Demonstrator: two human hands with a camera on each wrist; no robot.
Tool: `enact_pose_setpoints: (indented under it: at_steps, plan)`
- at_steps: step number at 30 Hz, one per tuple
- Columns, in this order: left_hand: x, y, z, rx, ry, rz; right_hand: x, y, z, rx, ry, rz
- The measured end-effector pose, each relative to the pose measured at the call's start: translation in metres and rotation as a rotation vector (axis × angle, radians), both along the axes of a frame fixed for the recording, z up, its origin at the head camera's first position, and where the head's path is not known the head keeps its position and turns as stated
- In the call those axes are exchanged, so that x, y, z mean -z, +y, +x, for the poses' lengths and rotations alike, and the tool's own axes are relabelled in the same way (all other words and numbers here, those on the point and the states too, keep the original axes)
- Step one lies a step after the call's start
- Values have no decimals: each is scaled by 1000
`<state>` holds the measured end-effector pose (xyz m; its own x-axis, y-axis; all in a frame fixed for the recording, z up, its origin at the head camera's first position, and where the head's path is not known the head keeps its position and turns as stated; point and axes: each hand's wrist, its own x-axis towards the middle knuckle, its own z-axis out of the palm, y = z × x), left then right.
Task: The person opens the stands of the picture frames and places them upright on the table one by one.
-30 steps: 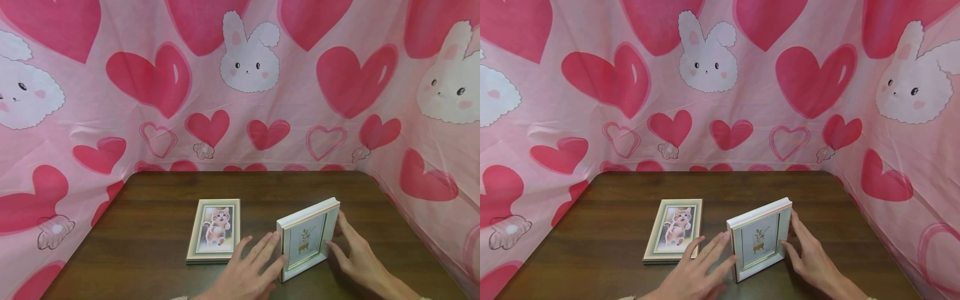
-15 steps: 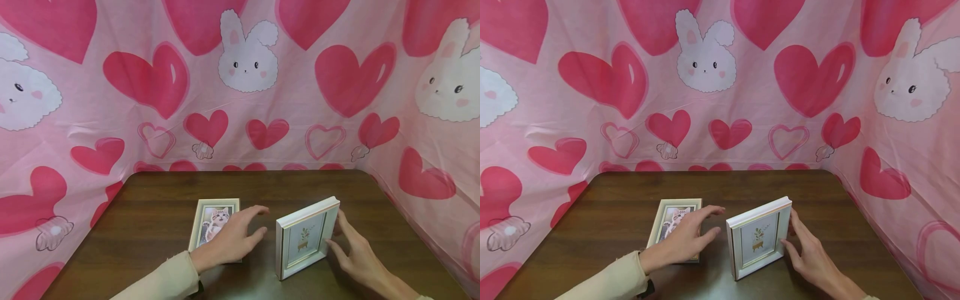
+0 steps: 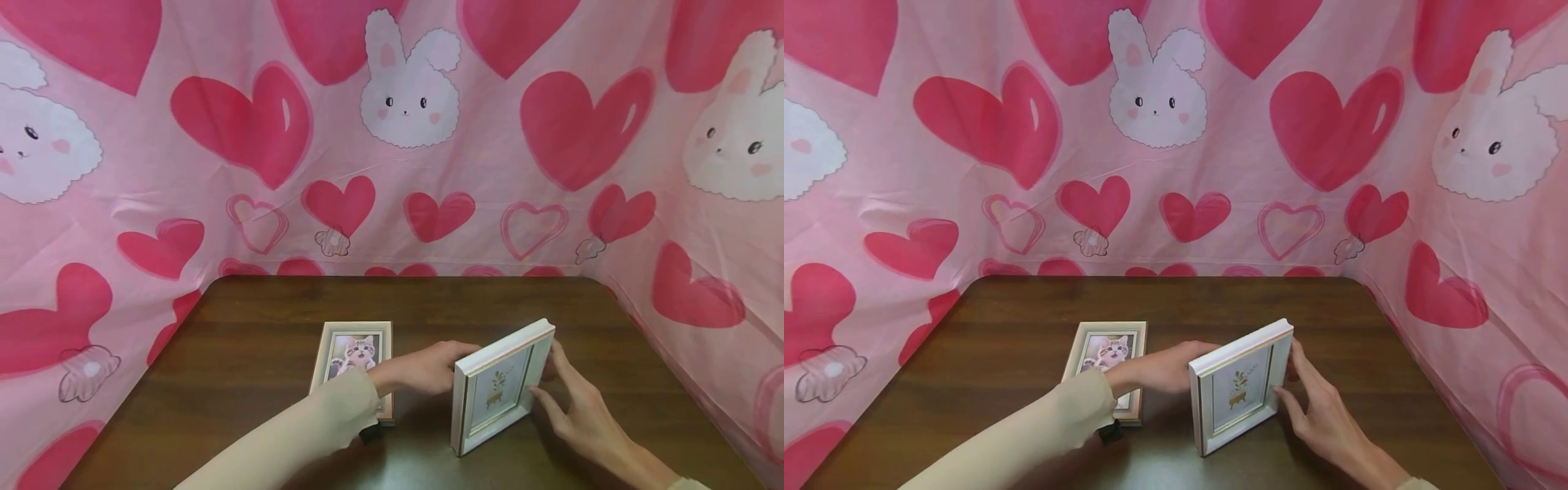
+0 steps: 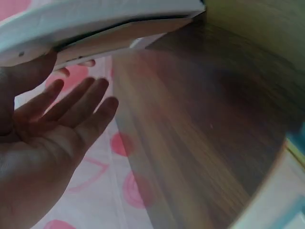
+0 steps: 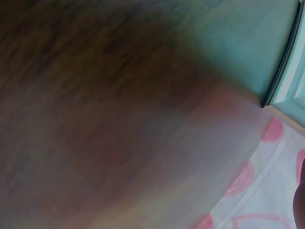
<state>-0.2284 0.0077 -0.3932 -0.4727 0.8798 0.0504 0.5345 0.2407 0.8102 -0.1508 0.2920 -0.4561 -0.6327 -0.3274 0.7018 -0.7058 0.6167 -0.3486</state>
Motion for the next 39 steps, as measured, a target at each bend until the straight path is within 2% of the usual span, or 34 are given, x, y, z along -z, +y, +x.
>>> enact_pose_setpoints:
  at_steps: [3, 6, 8, 13, 19, 32, 39]
  plan:
    - [-2, 5, -1, 72, -69, 13, 2, 0, -2, -21, 54, -23]
    - [-1, 6, -1, 98, -181, 25, 3, -1, -5, -38, 103, -36]
    - [0, 6, 0, 106, -219, 21, 3, -1, -4, -34, 84, -33]
    - [3, 5, 0, 150, -206, 14, 3, 0, 0, -11, 32, -16]
    - [6, 5, 2, 160, -182, 10, 4, 1, 1, 9, 19, -18]
    - [10, 7, 2, 204, -214, 32, 5, 2, 3, 21, 14, -7]
    - [8, 6, 1, 182, -243, 15, 5, 1, 4, 38, 14, -1]
